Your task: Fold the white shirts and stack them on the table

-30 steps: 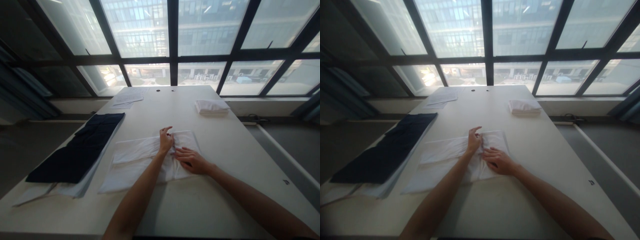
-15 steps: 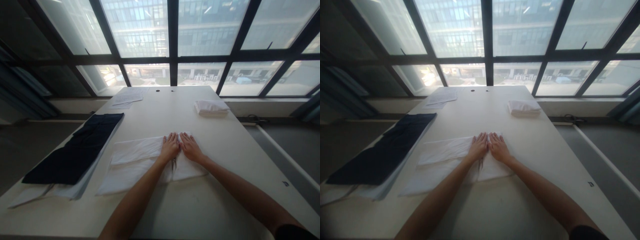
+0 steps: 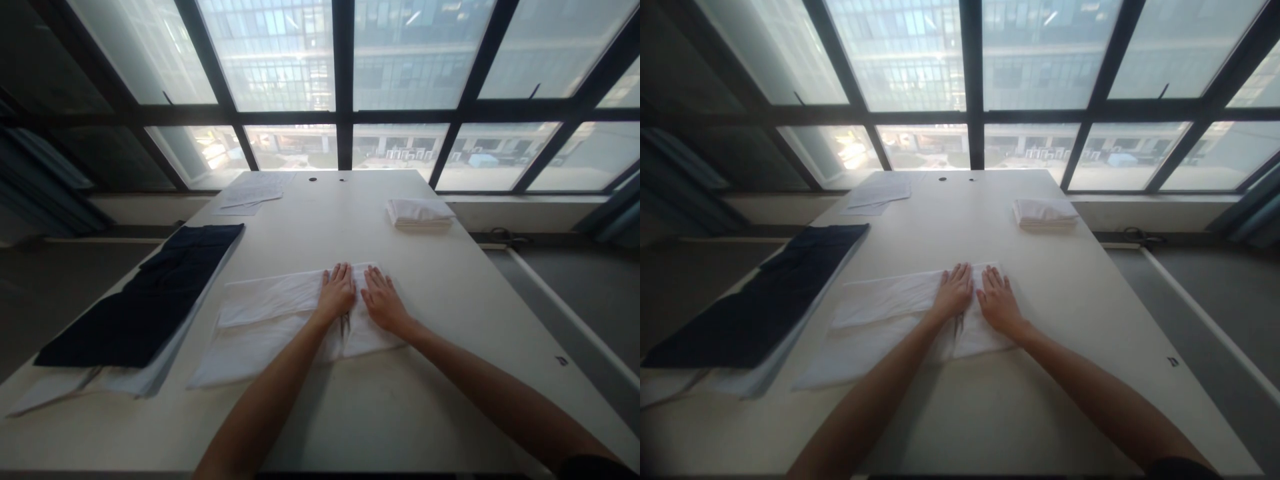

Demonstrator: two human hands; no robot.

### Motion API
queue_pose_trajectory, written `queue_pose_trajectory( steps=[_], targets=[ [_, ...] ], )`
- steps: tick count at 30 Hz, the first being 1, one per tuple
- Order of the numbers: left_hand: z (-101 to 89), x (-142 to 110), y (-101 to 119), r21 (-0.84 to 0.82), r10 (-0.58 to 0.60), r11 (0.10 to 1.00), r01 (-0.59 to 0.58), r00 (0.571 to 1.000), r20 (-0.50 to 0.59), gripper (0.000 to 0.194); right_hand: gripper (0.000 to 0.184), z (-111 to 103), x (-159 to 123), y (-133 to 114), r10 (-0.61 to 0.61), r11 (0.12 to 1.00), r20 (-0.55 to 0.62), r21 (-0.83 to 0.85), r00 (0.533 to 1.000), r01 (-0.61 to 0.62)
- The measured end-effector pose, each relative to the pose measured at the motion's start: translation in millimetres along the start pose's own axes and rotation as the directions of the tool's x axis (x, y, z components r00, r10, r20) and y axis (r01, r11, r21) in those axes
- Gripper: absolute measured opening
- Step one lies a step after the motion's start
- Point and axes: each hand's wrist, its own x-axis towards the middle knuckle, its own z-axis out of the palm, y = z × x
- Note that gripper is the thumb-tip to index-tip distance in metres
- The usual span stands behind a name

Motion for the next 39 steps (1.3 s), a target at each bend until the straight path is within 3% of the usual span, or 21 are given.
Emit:
queue_pose_trajectory(
  steps=[4, 9, 12, 15, 18, 21, 26, 29, 33, 36, 39],
  targets=[
    [-0.2, 0, -1, 0.018, 0.005, 1.0, -0.005, 1.0, -0.001, 0.054, 0.065, 6, -50, -24, -0.119, 0.992, 0.05, -0.039, 0.992, 0.12],
    [-1.2, 1, 0, 0.073, -0.014, 0.997, 0.012, 1.0, 0.028, 0.055, 0.065, -3, -84, -11, -0.14, 0.988, 0.122, -0.041, 0.982, 0.146],
    [-1.2, 1, 1, 0.106, -0.017, 0.994, 0.014, 0.999, 0.029, 0.056, 0.062, -9, -72, -14, -0.064, 0.998, 0.108, 0.021, 0.992, 0.062],
    [-2.5, 0, 1, 0.124, 0.006, 0.992, -0.01, 0.999, 0.035, 0.056, 0.061, -8, -36, -26, 0.028, 0.997, 0.019, 0.072, 0.999, -0.029],
    [-5.6, -4, -1, 0.136, 0.032, 0.99, -0.038, 0.998, 0.051, 0.056, 0.06, 0, -1, -37, 0.055, 0.996, 0.003, 0.065, 0.998, -0.055],
    [-10.4, -14, -10, 0.152, 0.009, 0.988, -0.017, 0.999, 0.052, 0.057, 0.058, 9, 12, -39, 0.029, 1.0, 0.029, 0.008, 0.999, -0.029],
    [-26.9, -52, -58, 0.198, -0.054, 0.979, 0.041, 0.997, 0.062, 0.058, 0.056, 13, 6, -33, -0.002, 0.997, 0.057, -0.072, 0.998, 0.006],
    [-41.9, -85, -105, 0.239, -0.185, 0.956, 0.171, 0.982, 0.039, 0.058, 0.055, 13, 4, -32, -0.011, 0.995, 0.06, -0.097, 0.998, 0.017],
    [-61.8, -131, -163, 0.285, -0.37, 0.887, 0.363, 0.929, -0.031, 0.057, 0.055, 16, 4, -31, -0.028, 0.993, 0.047, -0.113, 0.998, 0.033],
    [-69.8, -156, -184, 0.294, -0.426, 0.847, 0.443, 0.896, -0.123, 0.057, 0.055, 18, 4, -30, -0.036, 0.992, 0.029, -0.118, 0.999, 0.039],
    [-74.3, -170, -191, 0.264, -0.445, 0.828, 0.495, 0.866, -0.226, 0.056, 0.055, 18, 3, -30, -0.045, 0.991, 0.02, -0.125, 0.999, 0.047]
  ],
)
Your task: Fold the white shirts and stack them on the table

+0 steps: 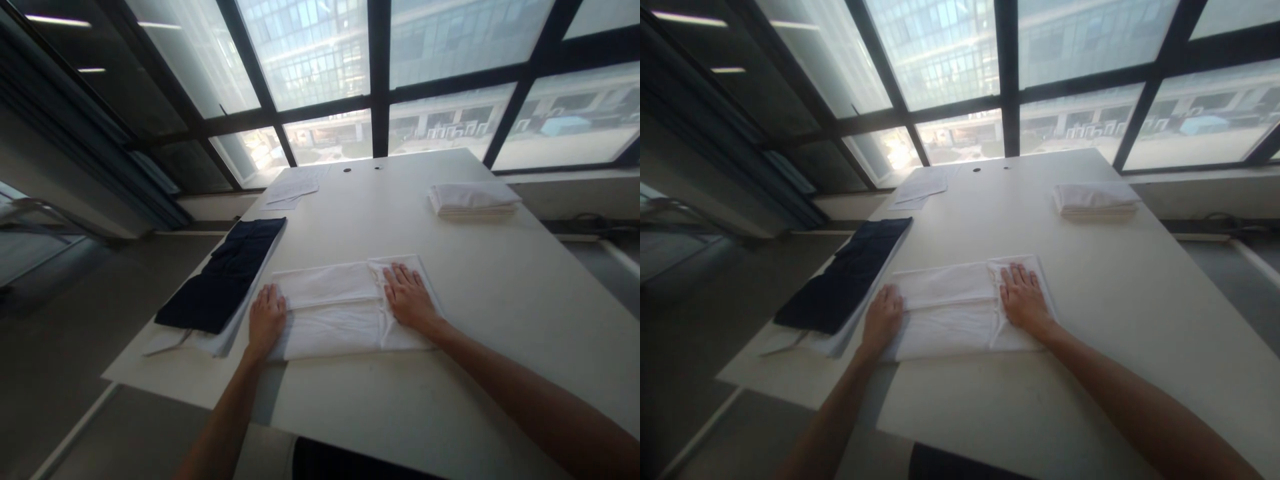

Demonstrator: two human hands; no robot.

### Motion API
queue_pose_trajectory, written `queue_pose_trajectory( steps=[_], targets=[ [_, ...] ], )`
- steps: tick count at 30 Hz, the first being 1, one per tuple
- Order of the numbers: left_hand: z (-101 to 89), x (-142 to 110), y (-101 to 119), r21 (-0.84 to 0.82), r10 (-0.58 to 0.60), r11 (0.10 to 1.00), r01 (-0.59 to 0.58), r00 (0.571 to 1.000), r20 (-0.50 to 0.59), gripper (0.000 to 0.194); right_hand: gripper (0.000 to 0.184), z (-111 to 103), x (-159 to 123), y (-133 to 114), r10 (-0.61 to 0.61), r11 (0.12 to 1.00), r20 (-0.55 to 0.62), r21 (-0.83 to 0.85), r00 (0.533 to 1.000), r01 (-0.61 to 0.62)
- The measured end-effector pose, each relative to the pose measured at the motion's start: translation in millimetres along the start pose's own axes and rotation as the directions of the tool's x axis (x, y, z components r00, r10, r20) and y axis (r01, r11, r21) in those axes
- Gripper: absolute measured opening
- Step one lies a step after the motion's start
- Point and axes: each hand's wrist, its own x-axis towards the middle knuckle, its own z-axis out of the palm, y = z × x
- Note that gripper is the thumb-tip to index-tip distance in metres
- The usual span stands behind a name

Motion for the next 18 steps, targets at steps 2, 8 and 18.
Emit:
queue_pose_trajectory(
  steps=[2, 8, 18],
  targets=[
    [-4.3, -3, -6, -0.019, -0.046, 0.999, 0.045, 0.998, -0.041, 0.055, 0.055, 0, 0, 0, -0.001, 1.0, -0.007, -0.006, 1.0, 0.001],
    [-26.0, 0, -32, -0.197, -0.29, 0.926, 0.321, 0.941, 0.173, 0.043, 0.055, 1, 0, 0, -0.003, 1.0, -0.011, -0.007, 1.0, 0.003],
    [-52.5, 7, -18, -0.632, -0.24, 0.564, 0.532, 0.838, 0.49, 0.048, 0.056, 4, 1, 1, -0.001, 1.0, -0.004, 0.03, 1.0, 0.002]
  ],
)
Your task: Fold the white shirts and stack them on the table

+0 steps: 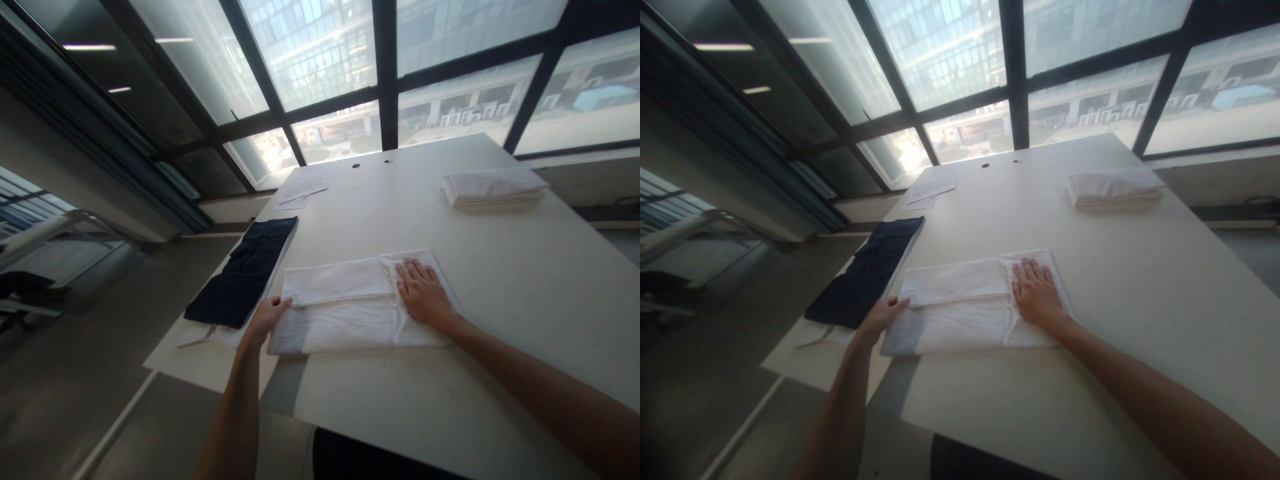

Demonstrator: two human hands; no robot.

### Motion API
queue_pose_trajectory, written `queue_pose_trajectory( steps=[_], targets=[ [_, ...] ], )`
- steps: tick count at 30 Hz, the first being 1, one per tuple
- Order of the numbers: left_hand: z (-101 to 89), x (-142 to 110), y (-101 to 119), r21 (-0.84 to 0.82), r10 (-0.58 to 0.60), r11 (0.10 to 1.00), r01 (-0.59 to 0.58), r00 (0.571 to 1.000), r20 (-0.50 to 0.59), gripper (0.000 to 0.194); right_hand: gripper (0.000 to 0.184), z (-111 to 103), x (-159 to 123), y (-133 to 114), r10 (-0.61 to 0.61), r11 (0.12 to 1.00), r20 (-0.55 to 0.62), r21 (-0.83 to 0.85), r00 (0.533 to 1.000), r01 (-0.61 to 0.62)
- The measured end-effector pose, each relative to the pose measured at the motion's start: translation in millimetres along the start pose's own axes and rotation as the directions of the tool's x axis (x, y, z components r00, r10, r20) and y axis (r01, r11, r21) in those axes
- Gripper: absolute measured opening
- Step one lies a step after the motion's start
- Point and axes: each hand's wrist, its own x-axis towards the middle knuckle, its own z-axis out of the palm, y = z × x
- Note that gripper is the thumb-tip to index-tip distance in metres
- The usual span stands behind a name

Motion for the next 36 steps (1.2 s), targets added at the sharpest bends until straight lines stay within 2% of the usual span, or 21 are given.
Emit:
queue_pose_trajectory(
  steps=[3, 6, 9, 12, 15, 17, 19, 22, 25, 30, 36],
  targets=[
    [-4.7, -1, 11, -0.057, 0.061, 0.997, -0.061, 0.998, 0.001, 0.047, 0.056, -1, 0, -1, 0.002, 1.0, -0.003, 0.022, 1.0, -0.002],
    [-15.2, -2, 29, -0.026, 0.128, 0.991, -0.128, 0.992, 0.02, 0.045, 0.056, -2, 0, -2, 0.003, 1.0, -0.001, 0.031, 1.0, -0.003],
    [-24.2, -6, 58, 0.052, 0.198, 0.978, -0.204, 0.975, 0.101, 0.042, 0.057, -2, 0, -2, 0.004, 0.999, 0.006, 0.033, 1.0, -0.004],
    [-21.0, -11, 95, 0.118, 0.226, 0.961, -0.251, 0.955, 0.192, 0.039, 0.056, -2, 0, -3, 0.007, 0.999, 0.002, 0.036, 1.0, -0.007],
    [3.1, -17, 133, 0.195, 0.199, 0.947, -0.254, 0.944, 0.262, 0.039, 0.056, -2, 0, -3, 0.006, 1.0, -0.011, 0.029, 1.0, -0.006],
    [31.2, -20, 151, 0.233, 0.18, 0.936, -0.263, 0.929, 0.325, 0.038, 0.055, -1, 0, -3, 0.001, 1.0, -0.02, 0.025, 1.0, 0.0],
    [65.1, -22, 159, 0.25, 0.171, 0.926, -0.284, 0.904, 0.393, 0.038, 0.055, 0, 0, -3, 0.002, 1.0, -0.024, 0.027, 1.0, -0.002],
    [113.4, -21, 155, 0.3, 0.14, 0.909, -0.29, 0.89, 0.435, 0.036, 0.055, 0, 0, -3, 0.009, 1.0, -0.023, 0.029, 1.0, -0.008],
    [142.9, -19, 138, 0.329, 0.17, 0.887, -0.324, 0.891, 0.42, 0.03, 0.055, -2, 0, -4, 0.006, 1.0, -0.025, 0.028, 1.0, -0.006],
    [154.2, -18, 115, 0.335, 0.211, 0.885, -0.324, 0.919, 0.332, 0.021, 0.056, -5, 0, -6, 0.002, 0.999, -0.019, 0.049, 1.0, -0.001],
    [159.4, -32, 107, 0.426, 0.339, 0.804, -0.414, 0.909, 0.242, 0.027, 0.055, -6, 0, -6, 0.016, 0.999, -0.008, 0.05, 1.0, -0.015]
  ],
)
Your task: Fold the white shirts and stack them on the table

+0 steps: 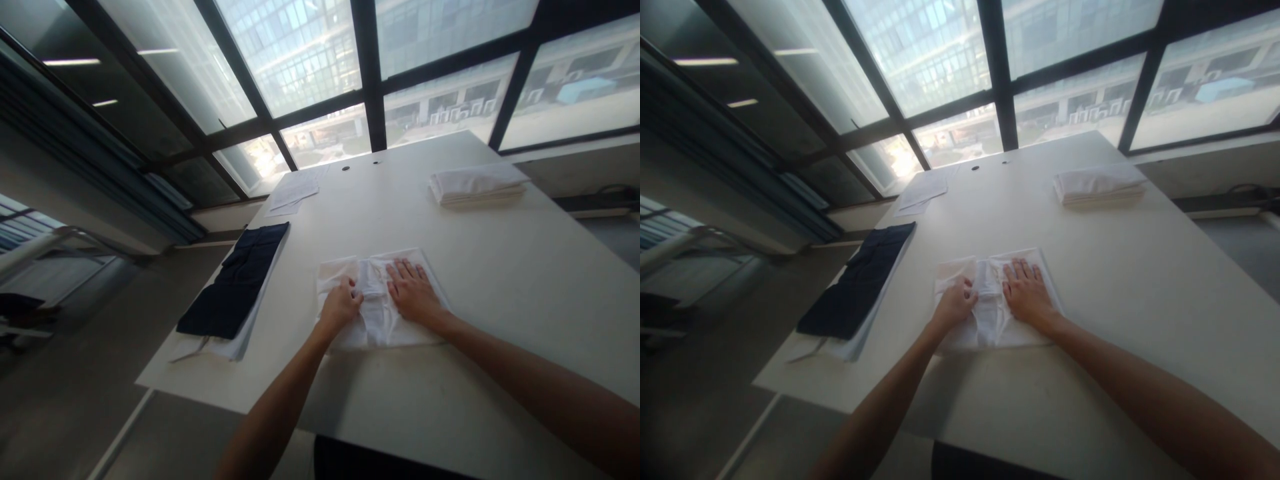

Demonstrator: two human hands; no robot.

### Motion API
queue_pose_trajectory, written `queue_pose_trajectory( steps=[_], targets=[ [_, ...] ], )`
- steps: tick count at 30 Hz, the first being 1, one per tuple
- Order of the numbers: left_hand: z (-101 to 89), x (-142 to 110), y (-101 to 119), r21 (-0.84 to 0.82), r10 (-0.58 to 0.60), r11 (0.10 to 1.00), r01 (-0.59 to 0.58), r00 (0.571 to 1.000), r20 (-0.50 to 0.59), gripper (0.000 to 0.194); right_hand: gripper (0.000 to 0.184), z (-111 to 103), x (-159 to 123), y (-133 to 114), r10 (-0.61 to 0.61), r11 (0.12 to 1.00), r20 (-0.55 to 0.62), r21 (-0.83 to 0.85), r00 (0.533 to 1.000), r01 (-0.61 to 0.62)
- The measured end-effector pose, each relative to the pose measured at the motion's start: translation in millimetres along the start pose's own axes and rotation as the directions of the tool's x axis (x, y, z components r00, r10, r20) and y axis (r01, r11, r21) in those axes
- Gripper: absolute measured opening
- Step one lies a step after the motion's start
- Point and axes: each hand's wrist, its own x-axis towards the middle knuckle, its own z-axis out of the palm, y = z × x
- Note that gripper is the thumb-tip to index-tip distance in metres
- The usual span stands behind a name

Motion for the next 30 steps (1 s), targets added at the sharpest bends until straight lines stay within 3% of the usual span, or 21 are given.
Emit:
queue_pose_trajectory(
  steps=[6, 10, 14, 17, 20, 22, 26, 30],
  targets=[
    [9.9, -32, -5, 0.017, 0.122, 0.993, -0.121, 0.99, -0.07, 0.042, 0.055, -3, -1, -1, -0.031, 0.999, -0.002, 0.033, 1.0, 0.031],
    [20.9, -40, -13, -0.025, 0.231, 0.971, -0.236, 0.964, -0.128, 0.046, 0.055, -5, -4, -5, -0.178, 0.979, -0.007, 0.101, 0.984, 0.178],
    [20.7, -43, -15, -0.087, 0.265, 0.956, -0.282, 0.95, -0.163, 0.045, 0.052, -7, -5, -9, -0.281, 0.952, 0.001, 0.126, 0.96, 0.279],
    [11.4, -55, -19, -0.049, 0.391, 0.917, -0.397, 0.915, -0.102, 0.054, 0.049, -9, -4, -9, -0.304, 0.947, 0.03, 0.122, 0.952, 0.298],
    [5.2, -75, -27, 0.061, 0.524, 0.849, -0.524, 0.851, 0.022, 0.089, 0.046, -10, -4, -8, -0.295, 0.95, 0.035, 0.12, 0.955, 0.289],
    [6.1, -85, -34, 0.115, 0.545, 0.828, -0.549, 0.836, 0.071, 0.098, 0.045, -9, -4, -8, -0.29, 0.951, 0.031, 0.119, 0.956, 0.285],
    [12.6, -93, -41, 0.116, 0.513, 0.848, -0.517, 0.856, 0.064, 0.079, 0.044, -8, -4, -8, -0.287, 0.952, 0.025, 0.118, 0.958, 0.282],
    [10.7, -96, -45, -0.055, 0.453, 0.89, -0.453, 0.891, -0.014, 0.056, 0.045, -8, -4, -7, -0.288, 0.95, 0.03, 0.132, 0.957, 0.282]
  ],
)
